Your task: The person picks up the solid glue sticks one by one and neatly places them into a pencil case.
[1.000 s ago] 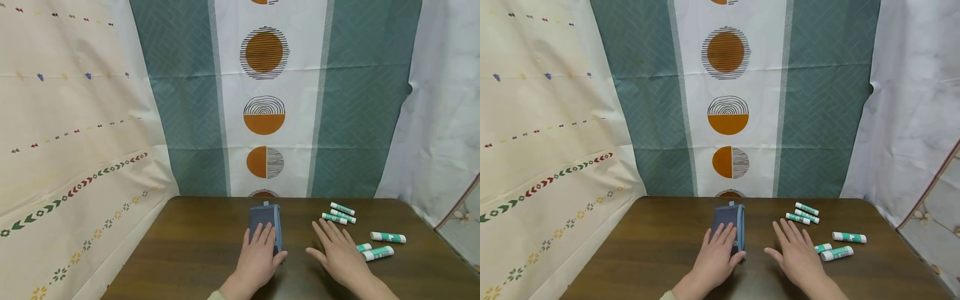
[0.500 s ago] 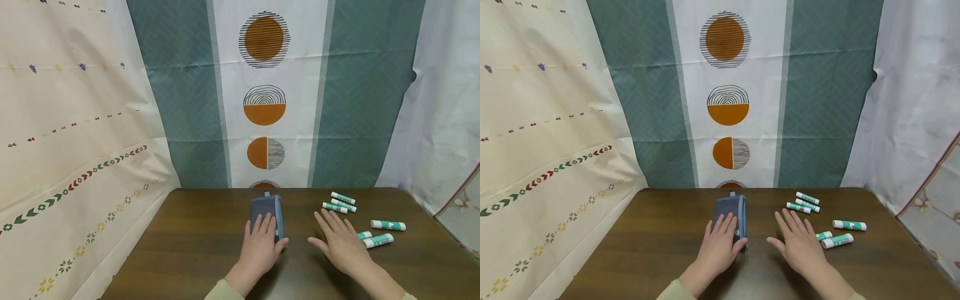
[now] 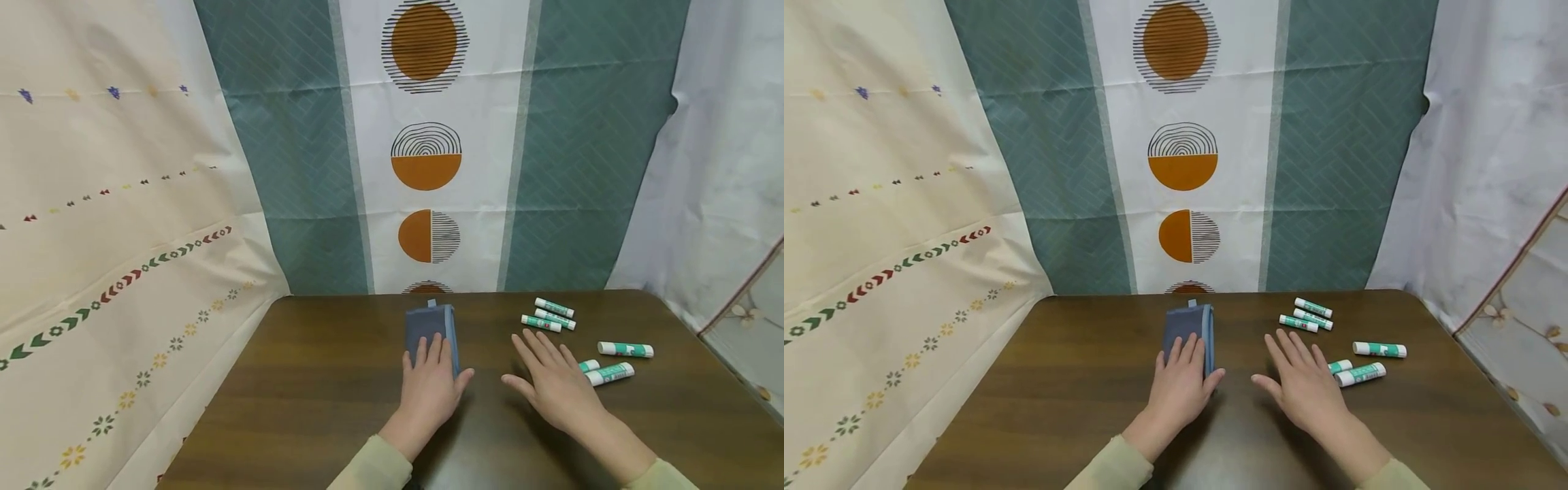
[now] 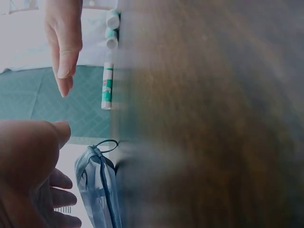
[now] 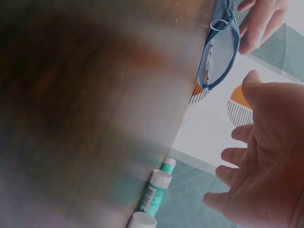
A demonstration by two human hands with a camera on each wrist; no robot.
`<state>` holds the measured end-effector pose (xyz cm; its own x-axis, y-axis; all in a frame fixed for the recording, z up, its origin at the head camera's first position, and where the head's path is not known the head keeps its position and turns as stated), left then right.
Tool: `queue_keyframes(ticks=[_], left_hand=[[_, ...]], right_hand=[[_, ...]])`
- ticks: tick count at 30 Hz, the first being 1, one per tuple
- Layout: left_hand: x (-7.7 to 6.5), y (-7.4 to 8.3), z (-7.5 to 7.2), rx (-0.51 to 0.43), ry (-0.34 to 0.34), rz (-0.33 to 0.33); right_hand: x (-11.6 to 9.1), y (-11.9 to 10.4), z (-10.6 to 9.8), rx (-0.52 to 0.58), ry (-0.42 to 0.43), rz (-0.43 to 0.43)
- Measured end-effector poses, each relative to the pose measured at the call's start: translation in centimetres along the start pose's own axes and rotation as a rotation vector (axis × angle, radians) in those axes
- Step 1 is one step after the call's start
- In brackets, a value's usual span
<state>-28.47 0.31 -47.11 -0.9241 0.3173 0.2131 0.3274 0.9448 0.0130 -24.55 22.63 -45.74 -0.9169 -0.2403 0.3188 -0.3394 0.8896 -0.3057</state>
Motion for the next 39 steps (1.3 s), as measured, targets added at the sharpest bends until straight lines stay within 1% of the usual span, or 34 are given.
queue_keyframes(ticks=[6,8,15,20,25,31,34,39], left_hand=[[0.4,0.1,0.3,0.003,-0.015,-0.039],[0.5,0.1,0.3,-0.015,-0.025,-0.046],[0.8,-0.2,0.5,-0.06,-0.027,-0.081],[0.9,-0.4,0.4,-0.079,-0.019,-0.088],[0.6,-0.7,0.6,-0.095,-0.013,-0.092],[0.5,-1.3,0.6,-0.118,0.024,-0.078],[0.4,-1.7,0.5,-0.095,0.038,-0.073],[0.2,-2.2,-0.1,0.006,0.092,-0.063]], right_hand=[[-0.1,0.4,-0.2,-0.005,-0.011,0.0],[-0.2,0.5,-0.4,-0.005,-0.013,0.003],[-0.4,1.3,-0.9,0.001,-0.02,0.022],[-0.6,2.0,-1.0,0.01,-0.025,0.042],[-1.3,3.0,-1.2,0.016,-0.034,0.055],[-2.1,4.4,-1.6,0.018,-0.037,0.064],[-2.4,5.0,-1.7,0.017,-0.036,0.069],[-2.9,6.1,-2.2,0.022,-0.028,0.087]])
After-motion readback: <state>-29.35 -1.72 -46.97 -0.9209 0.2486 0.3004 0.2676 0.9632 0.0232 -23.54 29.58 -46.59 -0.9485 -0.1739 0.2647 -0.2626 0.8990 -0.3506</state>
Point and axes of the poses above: each hand's wrist, its own x-axis towards the middle knuckle, its own z-axis out of the palm, y = z × x, the point moved 4 cm from there along x, towards the middle knuckle, and after that the axes turned 9 degrees about x, right-handed, at the moved point
